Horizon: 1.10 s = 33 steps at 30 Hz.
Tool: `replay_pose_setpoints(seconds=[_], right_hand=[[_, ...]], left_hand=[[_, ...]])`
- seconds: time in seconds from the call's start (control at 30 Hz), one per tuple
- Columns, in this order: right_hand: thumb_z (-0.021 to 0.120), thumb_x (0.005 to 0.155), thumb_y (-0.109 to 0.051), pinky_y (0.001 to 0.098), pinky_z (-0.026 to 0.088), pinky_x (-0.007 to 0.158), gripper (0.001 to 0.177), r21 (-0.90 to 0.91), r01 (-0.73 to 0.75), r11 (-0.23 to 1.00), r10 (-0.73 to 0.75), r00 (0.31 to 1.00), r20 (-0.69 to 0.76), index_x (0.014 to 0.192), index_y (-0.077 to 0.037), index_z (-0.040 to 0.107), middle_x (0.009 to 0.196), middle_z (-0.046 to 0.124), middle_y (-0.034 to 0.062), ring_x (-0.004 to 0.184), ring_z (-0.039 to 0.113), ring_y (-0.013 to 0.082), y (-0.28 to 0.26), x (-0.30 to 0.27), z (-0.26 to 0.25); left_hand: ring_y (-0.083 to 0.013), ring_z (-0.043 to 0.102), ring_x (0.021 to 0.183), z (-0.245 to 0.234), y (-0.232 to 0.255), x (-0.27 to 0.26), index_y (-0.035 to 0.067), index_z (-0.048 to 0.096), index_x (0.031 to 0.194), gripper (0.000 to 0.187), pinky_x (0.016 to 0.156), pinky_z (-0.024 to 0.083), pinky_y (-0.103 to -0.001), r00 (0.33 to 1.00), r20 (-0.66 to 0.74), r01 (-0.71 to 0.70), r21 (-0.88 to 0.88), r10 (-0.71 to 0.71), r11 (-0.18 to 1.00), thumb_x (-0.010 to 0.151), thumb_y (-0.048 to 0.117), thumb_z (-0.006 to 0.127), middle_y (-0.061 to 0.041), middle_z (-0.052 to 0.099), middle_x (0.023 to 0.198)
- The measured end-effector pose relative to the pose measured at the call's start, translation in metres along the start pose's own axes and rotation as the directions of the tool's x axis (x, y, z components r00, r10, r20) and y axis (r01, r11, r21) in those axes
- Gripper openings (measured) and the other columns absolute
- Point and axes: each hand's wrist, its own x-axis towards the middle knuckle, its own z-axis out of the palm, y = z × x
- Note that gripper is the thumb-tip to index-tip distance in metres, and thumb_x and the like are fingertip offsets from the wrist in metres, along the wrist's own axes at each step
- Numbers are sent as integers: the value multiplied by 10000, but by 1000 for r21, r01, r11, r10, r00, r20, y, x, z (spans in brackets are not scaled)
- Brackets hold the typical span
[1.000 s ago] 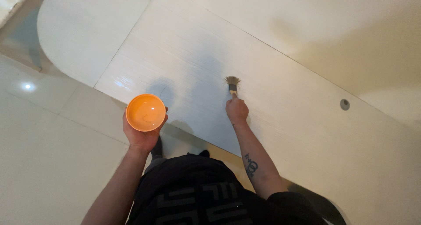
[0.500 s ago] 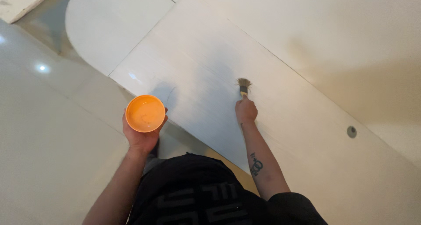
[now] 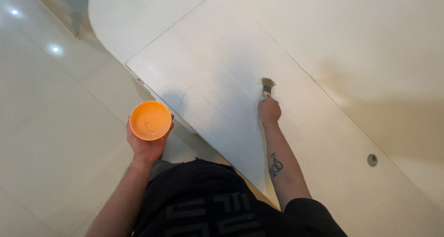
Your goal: The person paints a white wooden surface using a brush and a cup of paint, making long horizontal strokes and occasionally dipping the brush back into the cup.
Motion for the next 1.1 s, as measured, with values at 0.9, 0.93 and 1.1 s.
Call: replay_pose_setpoints(seconds=[0.9,0.93,1.1], right_hand=[[531,944,-295,522,586,768,395,33,-38,999,36,997,65,1275,-159,696,964,737,209,889,728,390,-12,-23,7],[531,944,-295,522,586,768,395,35,-42,998,40,997,63,1275,-159,696,964,737,209,889,728,391,-10,-24,8],[526,936,-265,526,586,745,413,39,2,999,-3,1000,13,1297,-158,693,932,744,216,849,728,399,-11,-45,10]], left_hand=[[-409,629,1203,15,22,4,103,563,1396,676,958,533,-544,997,52,61,54,-64,997,1029,603,294,-142,643,1333],[-409,629,1203,17,20,4,103,563,1396,676,958,533,-544,996,55,64,57,-67,996,1029,603,294,-142,643,1333],[-401,624,1212,20,21,6,81,555,1414,710,957,537,-517,990,95,92,89,-100,992,1041,625,291,-170,635,1326]])
